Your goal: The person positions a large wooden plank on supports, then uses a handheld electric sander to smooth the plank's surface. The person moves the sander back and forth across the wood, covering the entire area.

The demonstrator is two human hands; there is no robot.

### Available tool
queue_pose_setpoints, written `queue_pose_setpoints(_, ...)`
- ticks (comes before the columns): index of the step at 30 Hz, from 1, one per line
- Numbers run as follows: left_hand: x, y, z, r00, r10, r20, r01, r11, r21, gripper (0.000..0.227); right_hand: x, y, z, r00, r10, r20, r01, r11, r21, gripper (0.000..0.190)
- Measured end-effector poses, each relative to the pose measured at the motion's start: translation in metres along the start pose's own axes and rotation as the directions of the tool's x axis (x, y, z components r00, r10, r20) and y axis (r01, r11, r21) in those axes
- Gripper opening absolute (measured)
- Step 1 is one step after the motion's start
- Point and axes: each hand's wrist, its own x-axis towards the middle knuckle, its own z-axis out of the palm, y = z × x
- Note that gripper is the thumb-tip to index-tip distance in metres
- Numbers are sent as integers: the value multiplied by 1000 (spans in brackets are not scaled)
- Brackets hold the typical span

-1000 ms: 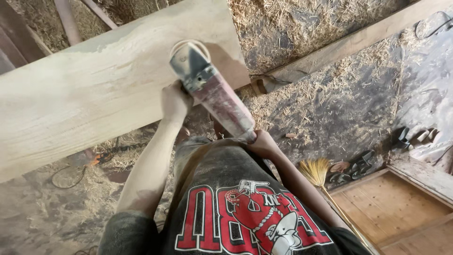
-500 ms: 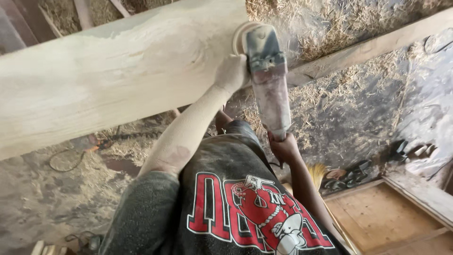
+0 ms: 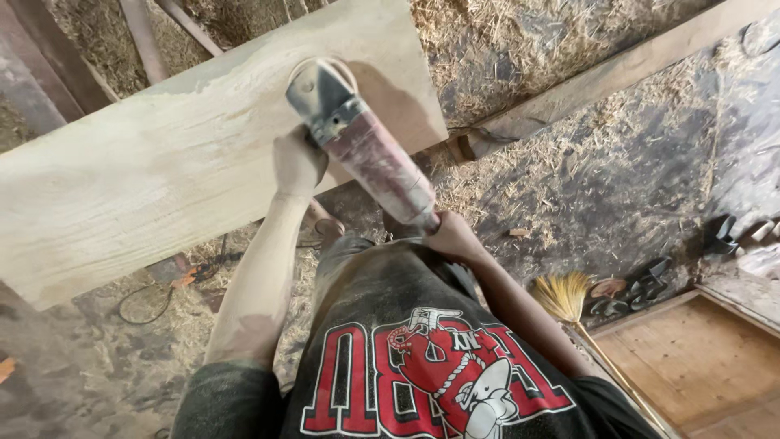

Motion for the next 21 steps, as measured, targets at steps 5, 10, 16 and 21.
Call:
queue_pose_setpoints(5,41,29,34,991,99,87,-100,995,2,11,6,24,-26,996,47,-69,-42,997,65,23)
queue_pose_setpoints(10,83,80,69,983,90,159,-90,996,-8,9,5,42,-51,969,49,-242,-10,987,160,21)
queue_pose_setpoints(16,95,91,77,979,192,70,-191,981,-22,6,13,45,-58,976,62,-207,-4,964,267,22)
queue_pose_setpoints(21,80,69,54,980,186,76,-185,982,-18,10,11,25,-56,993,2,-120,17,988,157,23)
